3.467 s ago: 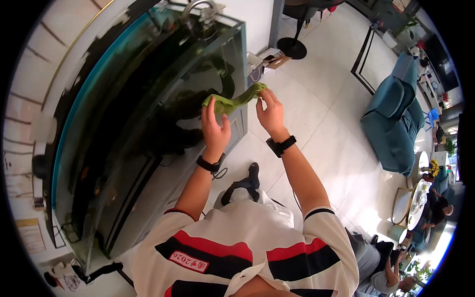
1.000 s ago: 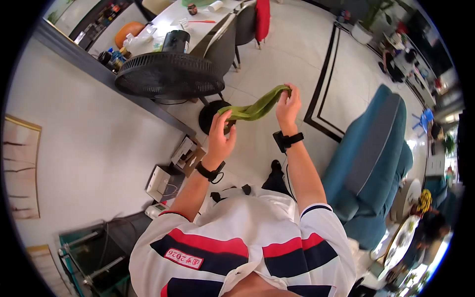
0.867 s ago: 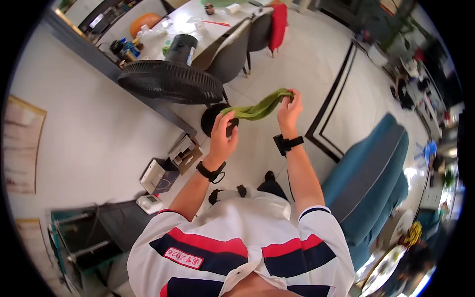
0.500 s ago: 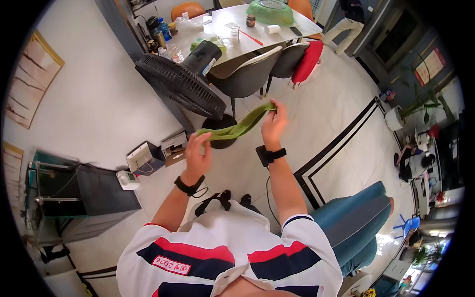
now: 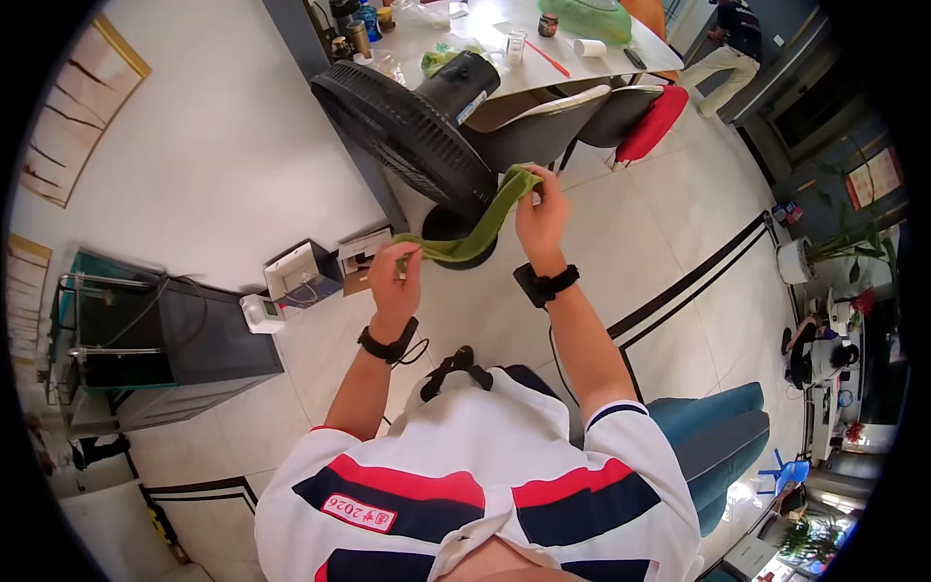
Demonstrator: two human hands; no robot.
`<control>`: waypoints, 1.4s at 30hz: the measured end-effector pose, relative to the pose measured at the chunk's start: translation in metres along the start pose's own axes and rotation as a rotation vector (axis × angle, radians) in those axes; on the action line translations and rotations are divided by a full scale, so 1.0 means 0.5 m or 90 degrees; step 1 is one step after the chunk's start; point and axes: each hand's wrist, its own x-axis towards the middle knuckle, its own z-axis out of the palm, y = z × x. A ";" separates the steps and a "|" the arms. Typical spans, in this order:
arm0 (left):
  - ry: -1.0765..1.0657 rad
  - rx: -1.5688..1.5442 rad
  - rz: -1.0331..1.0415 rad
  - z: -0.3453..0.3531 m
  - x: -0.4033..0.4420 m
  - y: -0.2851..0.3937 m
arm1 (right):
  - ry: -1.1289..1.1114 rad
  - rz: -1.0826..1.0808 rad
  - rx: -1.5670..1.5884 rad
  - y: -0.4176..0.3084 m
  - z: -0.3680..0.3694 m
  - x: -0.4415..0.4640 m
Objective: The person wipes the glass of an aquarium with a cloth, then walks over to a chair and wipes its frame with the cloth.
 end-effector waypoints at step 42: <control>-0.091 0.267 -0.130 0.914 0.226 -0.134 | -0.005 0.135 -0.043 0.648 -0.491 0.431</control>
